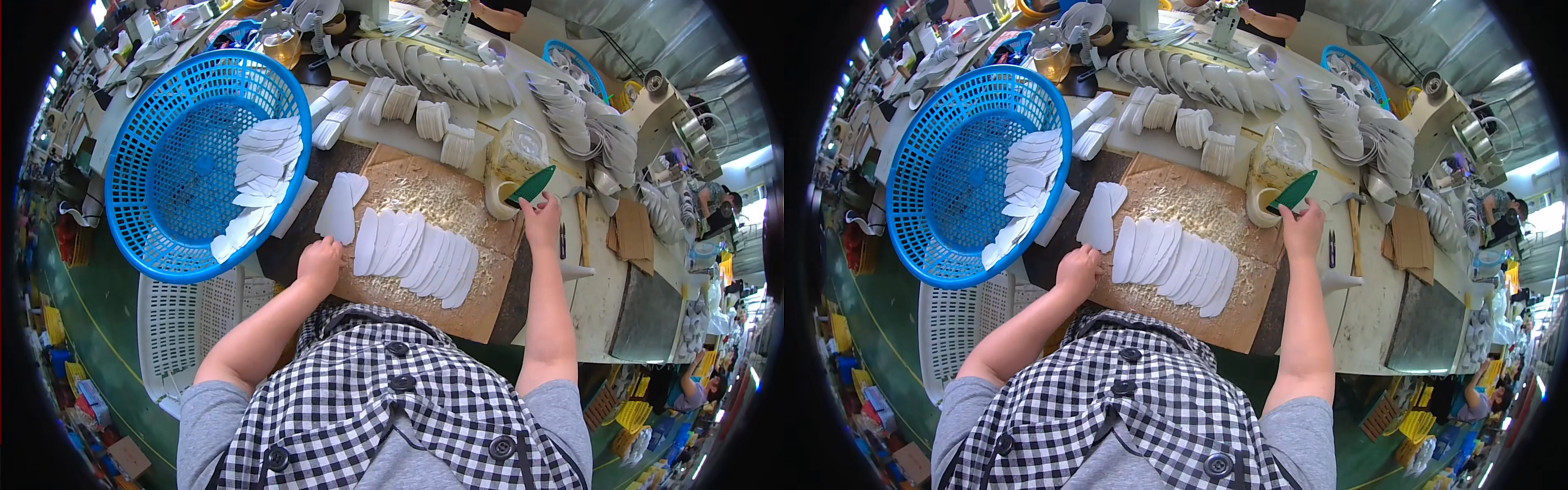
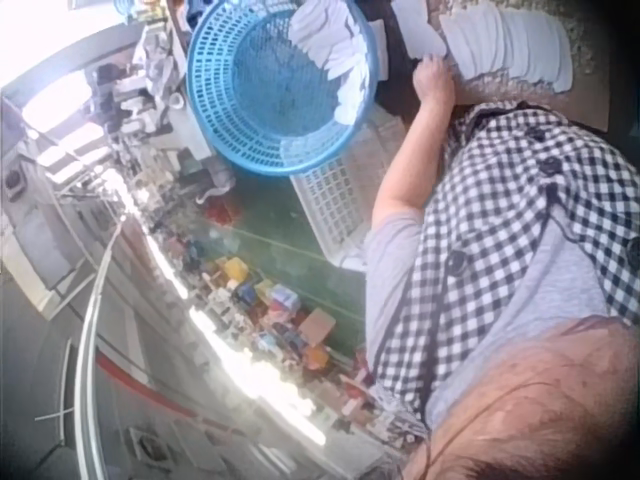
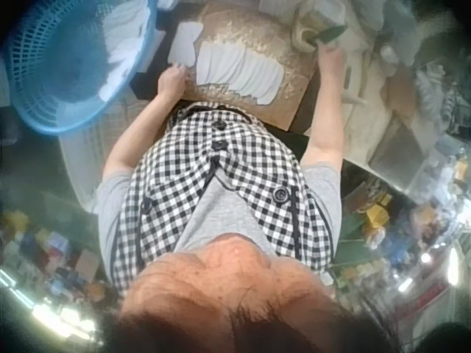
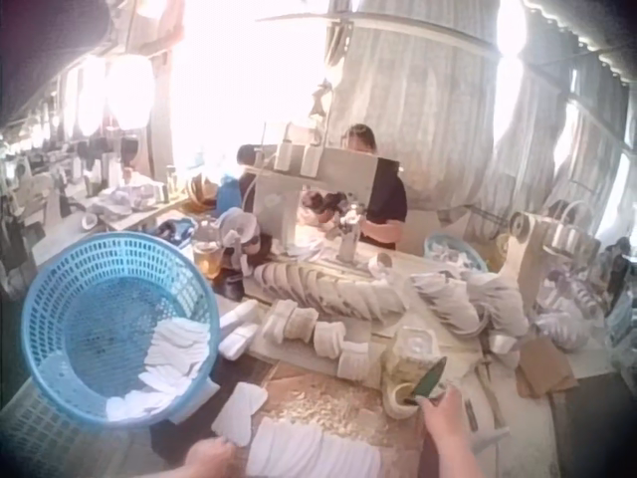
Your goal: Applying glue to white shoe components using a spreader tool.
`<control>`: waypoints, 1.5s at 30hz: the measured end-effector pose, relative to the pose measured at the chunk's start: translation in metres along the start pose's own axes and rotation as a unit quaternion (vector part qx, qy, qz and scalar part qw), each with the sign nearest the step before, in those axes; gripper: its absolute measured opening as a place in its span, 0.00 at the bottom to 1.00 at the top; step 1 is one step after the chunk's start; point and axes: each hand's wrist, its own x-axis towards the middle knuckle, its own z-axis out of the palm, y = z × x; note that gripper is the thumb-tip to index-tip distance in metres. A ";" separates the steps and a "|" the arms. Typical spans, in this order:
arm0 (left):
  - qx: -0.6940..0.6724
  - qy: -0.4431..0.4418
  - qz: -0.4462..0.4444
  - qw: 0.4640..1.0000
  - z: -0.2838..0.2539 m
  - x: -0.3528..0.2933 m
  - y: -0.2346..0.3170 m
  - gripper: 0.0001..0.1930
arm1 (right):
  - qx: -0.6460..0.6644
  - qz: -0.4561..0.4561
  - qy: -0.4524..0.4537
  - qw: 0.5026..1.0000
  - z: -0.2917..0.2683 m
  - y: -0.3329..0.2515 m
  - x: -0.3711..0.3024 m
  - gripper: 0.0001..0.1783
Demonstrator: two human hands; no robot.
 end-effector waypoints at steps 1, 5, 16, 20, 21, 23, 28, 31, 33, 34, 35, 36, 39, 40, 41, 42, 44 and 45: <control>-0.031 0.068 0.006 0.997 0.006 -0.005 -0.001 0.11 | 0.003 0.011 -0.024 1.000 -0.002 0.003 -0.011 0.23; -0.136 0.152 -0.031 0.978 -0.004 -0.011 0.005 0.16 | -0.007 0.015 -0.165 0.986 -0.006 -0.014 -0.075 0.13; -0.152 0.077 0.068 0.983 -0.033 0.016 -0.015 0.17 | -0.166 0.138 -0.195 0.957 0.027 -0.048 -0.109 0.16; -0.190 0.061 0.104 0.974 -0.039 0.058 -0.009 0.19 | -0.098 0.187 -0.225 0.951 0.024 -0.047 -0.108 0.19; -0.185 0.054 0.119 0.974 -0.039 0.067 -0.008 0.19 | -0.101 0.184 -0.226 0.951 0.027 -0.042 -0.111 0.19; -0.164 0.035 0.123 0.978 -0.042 0.085 -0.001 0.21 | -0.011 0.168 -0.175 0.970 0.033 -0.031 -0.119 0.19; -0.096 -0.005 0.130 0.987 -0.042 0.103 0.012 0.26 | 0.063 0.171 -0.279 0.943 0.030 -0.048 -0.112 0.21; -0.060 -0.023 0.136 0.989 -0.036 0.108 0.015 0.29 | 0.103 0.153 -0.295 0.937 0.037 -0.052 -0.109 0.20; -0.026 0.005 0.148 0.989 -0.037 0.109 0.015 0.14 | 0.104 0.157 -0.287 0.939 0.045 -0.052 -0.111 0.20; -0.026 0.007 0.141 0.990 -0.038 0.110 0.016 0.14 | 0.072 0.140 -0.253 0.954 0.051 -0.059 -0.114 0.19; -0.029 -0.010 0.140 0.990 -0.038 0.112 0.017 0.21 | 0.040 0.123 -0.218 0.967 0.056 -0.069 -0.116 0.18; -0.031 -0.027 0.138 0.990 -0.038 0.113 0.018 0.29 | 0.040 0.118 -0.223 0.967 0.057 -0.077 -0.115 0.18; -0.032 -0.010 0.152 0.988 -0.040 0.112 0.018 0.15 | 0.114 0.064 -0.303 0.944 0.054 -0.099 -0.113 0.20; -0.030 -0.009 0.149 0.988 -0.043 0.113 0.020 0.15 | 0.116 0.062 -0.304 0.943 0.055 -0.098 -0.108 0.20; -0.029 -0.021 0.146 0.989 -0.045 0.113 0.021 0.15 | 0.119 0.103 -0.313 0.937 0.056 -0.097 -0.103 0.21; -0.028 -0.033 0.142 0.989 -0.047 0.114 0.022 0.16 | 0.121 0.144 -0.320 0.928 0.056 -0.097 -0.099 0.22; -0.036 -0.025 0.140 0.989 -0.046 0.113 0.023 0.16 | 0.164 0.128 -0.363 0.908 0.050 -0.107 -0.096 0.23; -0.046 -0.018 0.143 0.989 -0.045 0.112 0.023 0.16 | 0.189 0.110 -0.402 0.889 0.044 -0.111 -0.093 0.23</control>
